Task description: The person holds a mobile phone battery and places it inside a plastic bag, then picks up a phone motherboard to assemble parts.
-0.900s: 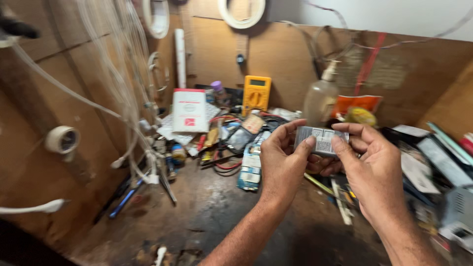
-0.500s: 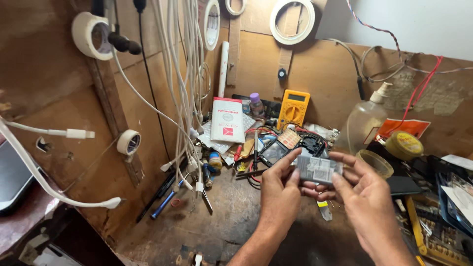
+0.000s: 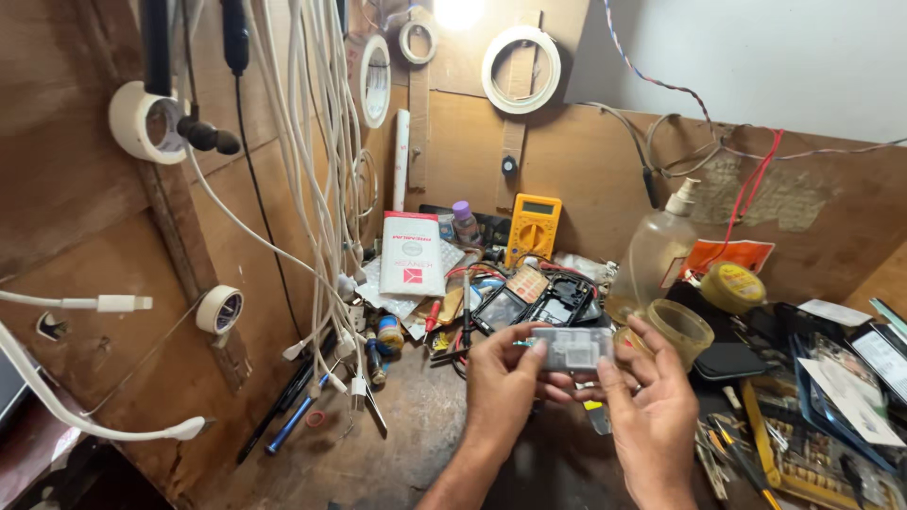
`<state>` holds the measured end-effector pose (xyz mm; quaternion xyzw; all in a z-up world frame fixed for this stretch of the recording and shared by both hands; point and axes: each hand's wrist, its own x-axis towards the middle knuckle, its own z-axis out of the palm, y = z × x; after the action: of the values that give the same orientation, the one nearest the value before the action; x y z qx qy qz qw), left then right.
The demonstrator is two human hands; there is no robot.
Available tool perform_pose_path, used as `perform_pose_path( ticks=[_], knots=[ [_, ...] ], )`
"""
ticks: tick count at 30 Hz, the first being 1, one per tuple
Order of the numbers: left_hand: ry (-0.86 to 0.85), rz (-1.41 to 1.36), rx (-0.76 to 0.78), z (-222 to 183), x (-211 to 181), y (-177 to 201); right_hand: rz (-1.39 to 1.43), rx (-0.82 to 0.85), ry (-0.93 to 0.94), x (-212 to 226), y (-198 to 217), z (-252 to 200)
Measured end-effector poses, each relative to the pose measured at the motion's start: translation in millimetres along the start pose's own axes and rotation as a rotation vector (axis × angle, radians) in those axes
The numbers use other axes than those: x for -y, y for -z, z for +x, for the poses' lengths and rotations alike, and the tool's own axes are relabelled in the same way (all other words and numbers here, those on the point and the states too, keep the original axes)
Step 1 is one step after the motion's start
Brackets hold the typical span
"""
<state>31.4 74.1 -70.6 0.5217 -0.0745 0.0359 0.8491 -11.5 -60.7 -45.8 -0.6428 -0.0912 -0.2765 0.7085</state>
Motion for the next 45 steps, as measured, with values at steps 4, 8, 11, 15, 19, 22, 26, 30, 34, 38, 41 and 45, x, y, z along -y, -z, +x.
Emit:
perform_pose_path(
  ticks=[4, 8, 11, 15, 19, 22, 26, 30, 34, 38, 41, 45],
  knots=[
    [-0.021, -0.045, 0.025, -3, -1, 4, 0.015, 0.030, -0.089, -7, 3, -1],
    [-0.054, -0.054, 0.097, -10, -5, 4, 0.017, 0.048, -0.092, -7, 2, -3],
    [-0.088, -0.041, 0.148, -16, -9, 6, 0.071, 0.064, -0.158, -7, -3, -7],
    [-0.028, -0.068, 0.178, -19, -14, 5, 0.101, 0.018, -0.272, -3, 2, -5],
    [0.042, -0.078, 0.159, -19, -14, 5, 0.096, 0.027, -0.273, -11, 11, -4],
    [0.073, -0.087, 0.149, -20, -10, 8, 0.106, 0.004, -0.317, -19, 15, -5],
    [0.057, -0.055, 0.170, -16, -7, 10, 0.104, -0.034, -0.350, -25, 15, -2],
    [0.092, -0.123, 0.153, -19, -12, 8, 0.129, -0.070, -0.353, -22, 14, -3],
    [0.119, -0.159, 0.133, -19, -17, 6, 0.021, -0.069, -0.229, -12, 11, -3],
    [0.109, -0.184, 0.121, -17, -15, 8, -0.224, -0.089, -0.120, -10, 5, -10],
    [0.153, -0.262, 0.110, -14, -15, 10, -0.301, -0.038, 0.027, -11, -1, -14],
    [0.209, -0.233, 0.075, -16, -15, 12, -0.547, 0.021, 0.259, -3, 0, -20]
  ],
)
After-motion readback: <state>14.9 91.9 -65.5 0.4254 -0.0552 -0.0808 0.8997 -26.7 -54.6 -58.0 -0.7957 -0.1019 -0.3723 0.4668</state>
